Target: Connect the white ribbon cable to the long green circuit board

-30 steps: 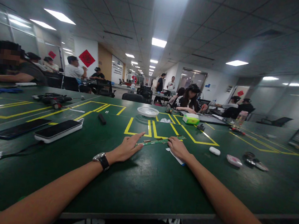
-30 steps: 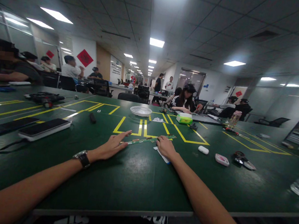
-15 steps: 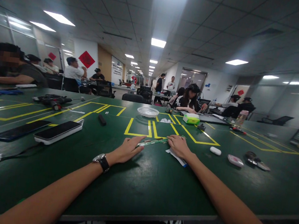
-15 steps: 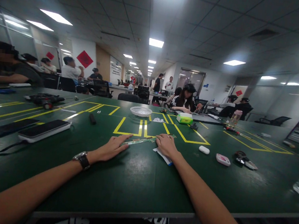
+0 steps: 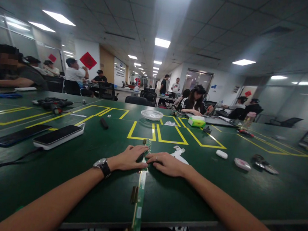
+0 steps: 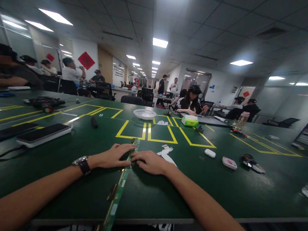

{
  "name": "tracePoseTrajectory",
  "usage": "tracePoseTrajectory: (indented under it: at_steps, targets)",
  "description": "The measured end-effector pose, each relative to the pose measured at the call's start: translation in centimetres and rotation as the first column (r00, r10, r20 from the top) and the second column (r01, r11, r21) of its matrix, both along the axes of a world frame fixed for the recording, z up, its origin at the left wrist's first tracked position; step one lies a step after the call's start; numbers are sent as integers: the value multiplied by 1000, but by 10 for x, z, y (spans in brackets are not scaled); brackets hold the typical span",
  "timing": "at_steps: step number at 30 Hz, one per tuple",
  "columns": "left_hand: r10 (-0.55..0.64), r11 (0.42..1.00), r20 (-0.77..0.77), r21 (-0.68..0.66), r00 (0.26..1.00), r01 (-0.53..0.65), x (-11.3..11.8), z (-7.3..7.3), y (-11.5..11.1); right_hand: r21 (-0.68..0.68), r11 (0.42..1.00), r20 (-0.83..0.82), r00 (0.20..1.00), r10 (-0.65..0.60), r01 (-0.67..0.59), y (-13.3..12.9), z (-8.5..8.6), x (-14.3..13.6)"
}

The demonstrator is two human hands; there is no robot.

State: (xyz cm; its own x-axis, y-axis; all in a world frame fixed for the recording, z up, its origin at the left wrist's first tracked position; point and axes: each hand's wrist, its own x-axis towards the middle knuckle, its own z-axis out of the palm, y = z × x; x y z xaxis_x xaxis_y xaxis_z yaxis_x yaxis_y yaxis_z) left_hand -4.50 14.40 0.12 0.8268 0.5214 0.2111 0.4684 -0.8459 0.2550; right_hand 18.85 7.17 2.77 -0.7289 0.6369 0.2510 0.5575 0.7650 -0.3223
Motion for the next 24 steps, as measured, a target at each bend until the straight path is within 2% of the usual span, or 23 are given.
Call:
tracePoseTrajectory:
  at_steps: [2,4,5,6,7,9,11,13,16,18,21,24]
  targets:
    - [-19,1000,-51,-11,999,18,-1,0,-1,25,1000,-12,1000,-7,7,0,2,-1]
    - [-12,1000,-68,-11,998,11,-1,1,-3,112,974,4,980,-199,197,7,3,12]
    - [-8,1000,-74,-10,997,7,-1,2,-4,164,930,11,942,-336,330,12,3,22]
    - [-7,1000,-79,-8,997,6,-1,2,-4,210,855,23,872,-489,474,17,3,34]
    - [-9,1000,-82,-3,997,9,-1,3,-4,226,801,20,820,-572,554,21,3,47]
    - [-23,1000,-80,5,997,23,-1,3,-5,223,751,35,765,-643,622,26,1,67]
    - [-40,999,-79,5,996,40,-1,2,-4,198,770,62,776,-627,606,27,0,76]
    - [-45,999,-83,5,996,46,-1,2,-4,172,820,89,820,-565,546,24,0,72]
    - [-22,999,-92,26,996,25,0,1,-4,114,927,61,929,-365,356,19,-2,52]
    - [1,999,-96,47,995,4,1,1,-5,86,972,8,976,-220,218,16,-4,37]
    - [29,997,-102,69,994,-22,2,2,-8,68,991,-26,993,-114,116,12,-6,23]
    - [40,997,-109,66,993,-33,2,3,-9,60,992,-18,994,-110,111,9,-7,18]
